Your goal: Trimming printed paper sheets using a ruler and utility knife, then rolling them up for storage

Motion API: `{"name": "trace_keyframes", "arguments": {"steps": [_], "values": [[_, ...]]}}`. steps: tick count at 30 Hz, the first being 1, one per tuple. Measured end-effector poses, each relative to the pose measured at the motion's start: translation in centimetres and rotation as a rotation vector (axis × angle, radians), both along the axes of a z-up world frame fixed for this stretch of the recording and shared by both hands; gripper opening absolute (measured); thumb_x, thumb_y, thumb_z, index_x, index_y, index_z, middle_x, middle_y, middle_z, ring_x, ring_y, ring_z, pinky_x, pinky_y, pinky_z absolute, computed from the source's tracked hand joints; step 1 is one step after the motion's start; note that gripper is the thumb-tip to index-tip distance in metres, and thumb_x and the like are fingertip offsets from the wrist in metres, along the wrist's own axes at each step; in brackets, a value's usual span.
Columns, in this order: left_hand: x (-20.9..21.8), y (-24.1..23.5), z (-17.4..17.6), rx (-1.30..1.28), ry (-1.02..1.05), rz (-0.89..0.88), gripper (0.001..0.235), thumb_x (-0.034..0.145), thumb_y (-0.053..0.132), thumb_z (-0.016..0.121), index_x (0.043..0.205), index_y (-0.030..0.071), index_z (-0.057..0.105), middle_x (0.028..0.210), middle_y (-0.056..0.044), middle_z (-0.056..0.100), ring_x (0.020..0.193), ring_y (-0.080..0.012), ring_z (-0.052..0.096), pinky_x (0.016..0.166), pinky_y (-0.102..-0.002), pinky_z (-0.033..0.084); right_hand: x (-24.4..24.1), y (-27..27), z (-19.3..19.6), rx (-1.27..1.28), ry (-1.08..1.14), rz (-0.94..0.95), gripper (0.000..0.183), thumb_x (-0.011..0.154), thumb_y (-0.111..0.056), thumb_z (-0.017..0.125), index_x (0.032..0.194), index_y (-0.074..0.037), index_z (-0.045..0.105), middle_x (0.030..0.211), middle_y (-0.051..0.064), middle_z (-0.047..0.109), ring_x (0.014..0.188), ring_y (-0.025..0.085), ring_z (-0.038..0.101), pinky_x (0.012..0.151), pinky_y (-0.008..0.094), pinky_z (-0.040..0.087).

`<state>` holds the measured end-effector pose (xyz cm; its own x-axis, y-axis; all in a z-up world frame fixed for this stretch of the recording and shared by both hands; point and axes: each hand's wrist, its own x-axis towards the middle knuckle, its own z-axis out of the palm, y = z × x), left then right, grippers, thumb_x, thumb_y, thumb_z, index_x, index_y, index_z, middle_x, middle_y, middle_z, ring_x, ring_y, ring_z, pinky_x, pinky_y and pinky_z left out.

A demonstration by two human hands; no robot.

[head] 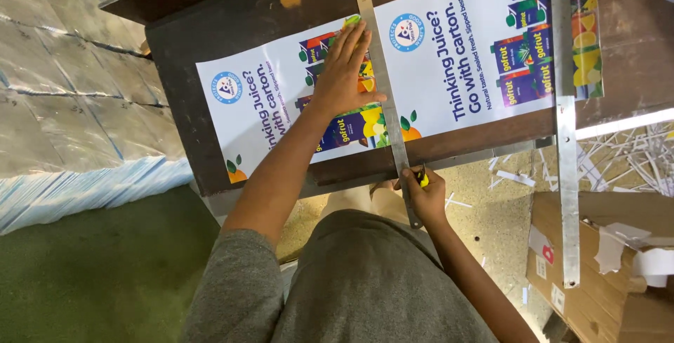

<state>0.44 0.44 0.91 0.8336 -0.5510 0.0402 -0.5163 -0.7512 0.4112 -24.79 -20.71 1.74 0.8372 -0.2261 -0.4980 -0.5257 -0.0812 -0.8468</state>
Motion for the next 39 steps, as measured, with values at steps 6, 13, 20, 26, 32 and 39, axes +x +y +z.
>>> {"name": "trace_keyframes", "arguments": {"steps": [6,13,20,26,32,39], "values": [[0.3,0.0,0.5,0.021,0.023,-0.018,0.133,0.085,0.078,0.091,0.168,0.009,0.015,0.177,-0.012,0.012,0.165,-0.0336,0.011,0.136,-0.053,0.016,0.2,0.4,0.7,0.079,-0.015,-0.015,0.025,0.101,-0.022,0.067,0.082,-0.006,0.069,0.071,0.006,0.076,0.062,0.013,0.065,0.060,0.029,0.050],[0.5,-0.1,0.9,-0.009,0.018,-0.030,0.129,0.085,0.076,0.092,0.167,0.008,0.020,0.175,-0.013,0.016,0.164,-0.0340,0.014,0.135,-0.054,0.017,0.5,0.6,1.4,0.074,-0.024,-0.004,0.024,0.100,-0.017,0.064,0.078,-0.008,0.068,0.070,0.004,0.075,0.058,0.010,0.060,0.056,0.027,0.046],[0.4,-0.3,1.4,-0.010,0.041,-0.022,0.129,0.083,0.074,0.094,0.166,0.008,0.021,0.175,-0.014,0.016,0.163,-0.0361,0.013,0.135,-0.055,0.016,0.3,0.4,1.0,0.096,-0.031,-0.004,0.030,0.101,-0.021,0.066,0.073,-0.009,0.067,0.067,0.004,0.070,0.056,0.011,0.056,0.052,0.029,0.043],[0.5,-0.2,1.2,0.005,0.044,-0.015,0.127,0.084,0.076,0.092,0.166,0.008,0.023,0.174,-0.013,0.017,0.163,-0.0357,0.015,0.134,-0.055,0.018,0.2,0.3,0.6,0.066,-0.043,0.017,0.031,0.101,-0.022,0.066,0.073,-0.010,0.068,0.067,0.002,0.071,0.058,0.010,0.056,0.055,0.028,0.042],[0.5,-0.2,1.0,0.020,0.037,-0.021,0.130,0.084,0.077,0.093,0.167,0.009,0.020,0.175,-0.013,0.015,0.164,-0.0350,0.014,0.135,-0.054,0.017,0.5,0.4,1.3,0.093,0.003,-0.012,0.029,0.100,-0.021,0.066,0.074,-0.009,0.069,0.067,0.003,0.071,0.058,0.010,0.055,0.056,0.029,0.042],[0.3,-0.3,1.3,0.054,0.010,-0.017,0.141,0.078,0.082,0.099,0.167,0.009,0.018,0.176,-0.013,0.014,0.164,-0.0338,0.013,0.136,-0.052,0.016,0.4,0.1,0.7,0.135,-0.037,-0.014,0.025,0.100,-0.018,0.068,0.077,-0.008,0.068,0.071,0.007,0.075,0.067,0.015,0.068,0.068,0.032,0.053]]}}
